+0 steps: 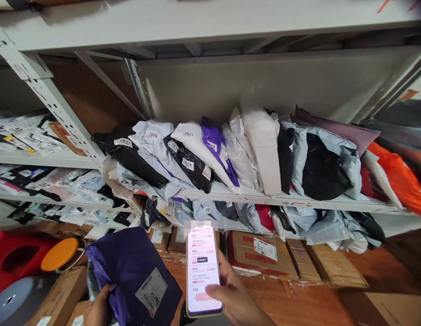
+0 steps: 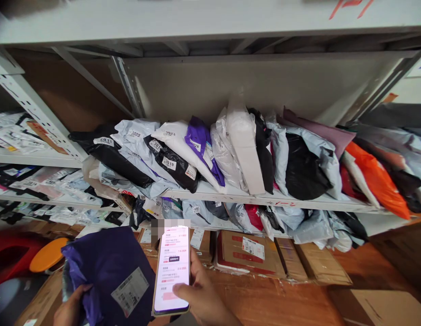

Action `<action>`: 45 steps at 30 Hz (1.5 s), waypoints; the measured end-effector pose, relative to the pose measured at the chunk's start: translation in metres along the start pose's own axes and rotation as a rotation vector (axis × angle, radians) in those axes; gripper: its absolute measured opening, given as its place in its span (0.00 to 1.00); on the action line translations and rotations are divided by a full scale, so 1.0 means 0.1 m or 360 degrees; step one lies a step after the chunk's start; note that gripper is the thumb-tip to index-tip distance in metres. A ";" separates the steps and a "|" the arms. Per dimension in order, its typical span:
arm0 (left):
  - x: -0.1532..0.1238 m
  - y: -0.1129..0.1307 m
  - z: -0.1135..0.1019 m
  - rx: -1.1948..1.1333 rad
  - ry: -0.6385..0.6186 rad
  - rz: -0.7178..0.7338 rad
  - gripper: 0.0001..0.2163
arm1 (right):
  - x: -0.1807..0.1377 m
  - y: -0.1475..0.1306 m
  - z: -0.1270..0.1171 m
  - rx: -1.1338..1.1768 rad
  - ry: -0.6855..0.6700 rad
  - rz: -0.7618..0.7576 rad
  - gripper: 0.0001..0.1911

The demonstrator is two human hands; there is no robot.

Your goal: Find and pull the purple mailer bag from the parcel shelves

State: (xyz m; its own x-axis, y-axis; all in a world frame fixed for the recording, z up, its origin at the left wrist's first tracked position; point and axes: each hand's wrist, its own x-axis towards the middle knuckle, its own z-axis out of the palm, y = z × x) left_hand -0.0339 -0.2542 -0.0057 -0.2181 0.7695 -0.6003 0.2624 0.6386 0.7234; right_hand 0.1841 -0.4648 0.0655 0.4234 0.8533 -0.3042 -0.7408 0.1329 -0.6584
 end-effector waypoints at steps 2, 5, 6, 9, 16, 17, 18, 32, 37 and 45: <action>-0.01 0.02 0.00 0.0016 0.0013 0.0020 0.14 | 0.01 0.00 0.01 0.0111 0.0069 0.0044 0.34; -0.05 0.04 0.00 0.0082 0.0065 0.0035 0.15 | 0.03 0.00 0.02 0.0196 0.0184 0.0081 0.31; -0.07 0.05 0.00 0.0082 0.0077 0.0010 0.15 | 0.04 0.01 0.01 0.0193 0.0187 0.0081 0.32; -0.20 0.10 0.04 -0.0031 0.0017 -0.0073 0.13 | 0.04 0.03 -0.03 0.0073 0.0078 0.0043 0.38; -0.38 0.18 0.12 -0.0206 -0.0017 -0.0147 0.10 | -0.06 -0.05 0.03 0.0001 0.0018 0.0090 0.42; -0.39 0.18 0.12 -0.0221 -0.0018 -0.0139 0.10 | -0.07 -0.07 0.05 0.0007 0.0029 0.0101 0.41; -0.39 0.19 0.13 -0.0227 -0.0012 -0.0141 0.11 | -0.08 -0.08 0.06 0.0014 0.0034 0.0108 0.40; -0.32 0.15 0.13 0.0032 0.0043 -0.0124 0.11 | 0.00 -0.04 0.09 0.0239 0.0231 0.0097 0.29; -0.26 0.14 0.12 0.0033 0.0055 -0.0117 0.11 | -0.02 -0.03 0.07 0.0248 0.0181 0.0091 0.25; -0.09 0.05 0.07 0.0096 0.0048 -0.0069 0.21 | -0.03 -0.02 0.05 0.0183 0.0162 0.0078 0.31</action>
State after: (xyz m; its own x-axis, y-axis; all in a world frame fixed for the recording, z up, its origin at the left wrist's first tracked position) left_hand -0.0243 -0.2579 0.0005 -0.2583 0.7415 -0.6193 0.3081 0.6708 0.6746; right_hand 0.1811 -0.4651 0.0714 0.4317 0.8056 -0.4057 -0.8141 0.1543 -0.5598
